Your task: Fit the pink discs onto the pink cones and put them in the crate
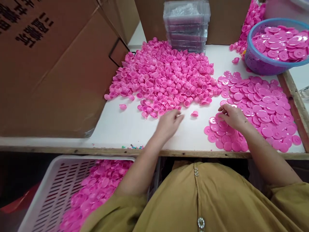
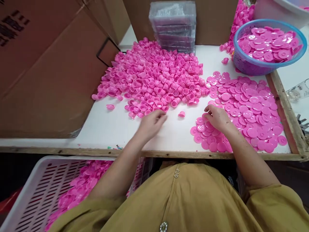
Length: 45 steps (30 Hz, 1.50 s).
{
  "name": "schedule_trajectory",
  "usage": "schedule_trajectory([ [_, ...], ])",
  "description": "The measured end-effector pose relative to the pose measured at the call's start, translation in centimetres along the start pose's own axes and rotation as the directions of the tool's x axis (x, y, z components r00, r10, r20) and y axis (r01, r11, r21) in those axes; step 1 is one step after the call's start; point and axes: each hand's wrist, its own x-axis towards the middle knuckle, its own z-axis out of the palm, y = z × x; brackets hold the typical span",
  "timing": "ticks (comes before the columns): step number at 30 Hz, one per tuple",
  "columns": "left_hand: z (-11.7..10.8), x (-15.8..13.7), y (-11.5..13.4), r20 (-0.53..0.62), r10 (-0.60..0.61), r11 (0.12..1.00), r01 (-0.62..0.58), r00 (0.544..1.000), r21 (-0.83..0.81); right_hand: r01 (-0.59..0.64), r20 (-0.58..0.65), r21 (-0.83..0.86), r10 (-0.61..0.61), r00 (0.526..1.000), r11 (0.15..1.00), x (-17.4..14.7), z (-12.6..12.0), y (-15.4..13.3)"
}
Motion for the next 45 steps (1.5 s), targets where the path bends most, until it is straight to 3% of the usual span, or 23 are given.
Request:
schedule_trajectory([
  [2, 2.8, 3.5, 2.7, 0.056, 0.05, 0.995, -0.054, 0.997, 0.083, -0.022, -0.027, 0.087, 0.024, 0.999, 0.996, -0.5, 0.1, -0.5],
  [5, 5.1, 5.4, 3.5, 0.137, 0.041, 0.978, -0.067, 0.99, 0.197, -0.04, -0.031, 0.219, 0.048, 0.998, 0.975, -1.1, 0.3, -0.7],
  [7, 5.6, 4.7, 2.4, 0.141, 0.085, 0.98, -0.108, 0.986, 0.166, -0.05, -0.025, 0.317, 0.061, 0.998, 0.947, -1.4, 0.5, -0.7],
  [10, 5.3, 2.1, -0.3, 0.053, 0.146, 0.988, -0.148, 0.988, 0.035, -0.083, 0.054, 0.486, 0.065, 0.996, 0.87, -1.6, 1.3, -1.1],
  [15, 4.8, -1.8, -2.9, -0.033, 0.061, 0.998, -0.062, 0.998, -0.018, -0.248, 0.305, 0.635, 0.058, 0.951, 0.732, -1.4, 3.4, -4.5],
  [18, 5.0, -2.2, -3.2, -0.024, 0.021, 0.995, -0.023, 0.999, -0.093, -0.349, 0.429, 0.624, 0.067, 0.901, 0.699, -1.1, 5.1, -7.1],
  [21, 5.1, -2.0, -3.1, 0.0, 0.03, 0.996, -0.03, 1.0, -0.08, -0.362, 0.485, 0.619, 0.023, 0.874, 0.697, -0.5, 6.8, -9.1],
  [25, 4.9, -2.0, -2.9, 0.036, 0.041, 0.998, -0.039, 0.999, -0.051, -0.358, 0.531, 0.524, 0.032, 0.847, 0.773, 0.3, 8.1, -10.3],
  [32, 2.8, -2.1, -3.2, 0.151, 0.09, 0.978, -0.058, 0.984, -0.199, -0.336, 0.554, 0.361, 0.09, 0.828, 0.87, 1.0, 7.7, -10.9],
  [38, 2.1, -0.9, -3.6, 0.241, 0.081, 0.965, -0.015, 0.967, -0.263, -0.325, 0.599, 0.362, 0.05, 0.799, 0.874, 1.1, 7.7, -11.1],
  [42, 2.1, -0.6, -4.0, 0.262, 0.117, 0.963, -0.045, 0.958, -0.265, -0.352, 0.622, 0.375, 0.049, 0.781, 0.857, 1.1, 7.6, -11.2],
  [45, 1.9, -0.6, -4.5, 0.305, 0.209, 0.956, -0.129, 0.929, -0.262, -0.338, 0.611, 0.388, 0.035, 0.791, 0.857, 1.1, 7.8, -11.1],
])
